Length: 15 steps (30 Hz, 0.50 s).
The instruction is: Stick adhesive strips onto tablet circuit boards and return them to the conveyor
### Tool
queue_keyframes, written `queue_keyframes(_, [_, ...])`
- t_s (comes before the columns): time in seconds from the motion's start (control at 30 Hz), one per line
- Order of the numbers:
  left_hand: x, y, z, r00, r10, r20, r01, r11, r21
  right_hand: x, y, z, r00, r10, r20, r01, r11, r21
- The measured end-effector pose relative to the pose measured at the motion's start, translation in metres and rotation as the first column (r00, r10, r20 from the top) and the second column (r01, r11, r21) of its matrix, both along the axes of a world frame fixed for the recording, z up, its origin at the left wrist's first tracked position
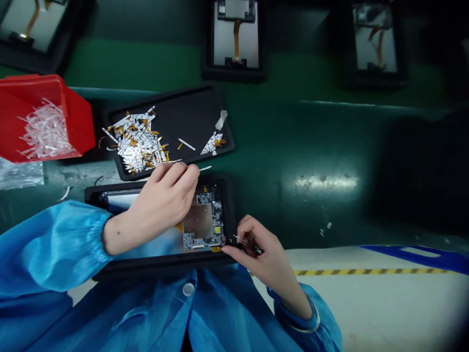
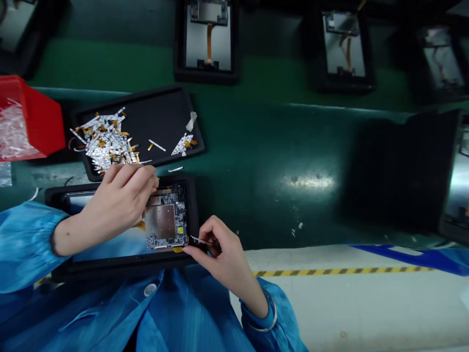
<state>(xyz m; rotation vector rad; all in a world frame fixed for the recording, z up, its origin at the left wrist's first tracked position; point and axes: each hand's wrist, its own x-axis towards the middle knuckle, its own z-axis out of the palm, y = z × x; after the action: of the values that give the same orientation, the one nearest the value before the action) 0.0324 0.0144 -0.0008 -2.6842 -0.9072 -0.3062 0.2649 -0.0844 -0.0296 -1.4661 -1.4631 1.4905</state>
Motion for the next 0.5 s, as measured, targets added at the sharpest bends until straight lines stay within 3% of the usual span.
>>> queue_keyframes(0.2, [-0.024,-0.004,0.002,0.997,0.002,0.072,0.012,0.982,-0.188,0.013,0.015,0.006,0.997,0.07,0.012,-0.07,0.997,0.033])
queue_keyframes(0.27, [-0.042,-0.005,0.008,0.992,0.018,0.122,0.024,0.943,-0.331,0.024,0.027,0.009,1.0,0.012,0.006,-0.012,0.999,0.034])
queue_keyframes(0.33, [-0.065,-0.004,0.016,0.976,0.114,0.184,-0.021,0.896,-0.444,0.038,0.046,0.013,0.991,-0.132,-0.028,0.132,0.991,0.018])
queue_keyframes(0.4, [-0.091,-0.001,0.024,0.942,0.284,0.182,-0.168,0.864,-0.475,0.056,0.072,0.017,0.934,-0.348,-0.079,0.346,0.938,-0.031])
queue_keyframes(0.5, [-0.127,0.001,0.028,0.902,0.428,0.05,-0.353,0.801,-0.483,0.089,0.123,0.022,0.741,-0.668,-0.07,0.657,0.742,-0.131])
